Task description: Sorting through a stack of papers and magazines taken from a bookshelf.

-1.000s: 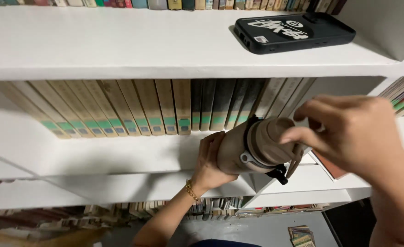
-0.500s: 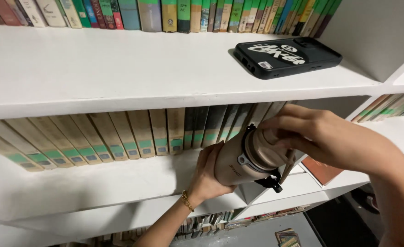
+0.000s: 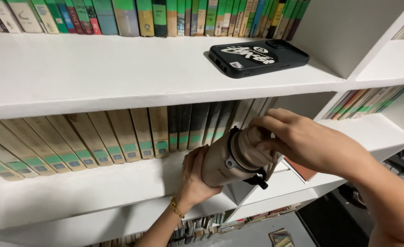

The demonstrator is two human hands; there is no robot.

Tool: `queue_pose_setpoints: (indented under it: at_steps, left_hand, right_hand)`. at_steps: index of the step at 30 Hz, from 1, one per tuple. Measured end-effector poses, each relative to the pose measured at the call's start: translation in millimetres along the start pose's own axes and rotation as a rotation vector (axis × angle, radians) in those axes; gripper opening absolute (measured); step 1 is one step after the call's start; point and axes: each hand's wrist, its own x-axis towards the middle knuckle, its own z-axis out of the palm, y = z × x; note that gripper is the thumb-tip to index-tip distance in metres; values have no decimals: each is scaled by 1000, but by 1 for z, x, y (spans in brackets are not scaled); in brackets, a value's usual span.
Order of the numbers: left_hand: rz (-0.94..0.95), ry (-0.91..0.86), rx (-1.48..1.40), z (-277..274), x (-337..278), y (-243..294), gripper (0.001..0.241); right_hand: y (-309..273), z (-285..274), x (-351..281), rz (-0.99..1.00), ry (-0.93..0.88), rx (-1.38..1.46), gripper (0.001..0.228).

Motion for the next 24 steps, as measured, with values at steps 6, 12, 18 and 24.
queue_pose_setpoints:
  at_steps: [6, 12, 18, 24]
  left_hand:
    - [-4, -4, 27, 3, 6, -1, 112]
    - [-178, -97, 37, -1, 5, -2, 121]
    - [-240, -55, -61, 0, 3, -14, 129]
    - [-235, -1, -156, 3, -4, -25, 125]
  right_hand:
    - [56, -46, 7, -131, 316, -97, 30]
    - [112, -61, 77, -186, 335, -17, 88]
    - [125, -52, 100, -162, 216, 43, 89]
    - [124, -62, 72, -116, 386, -307, 79]
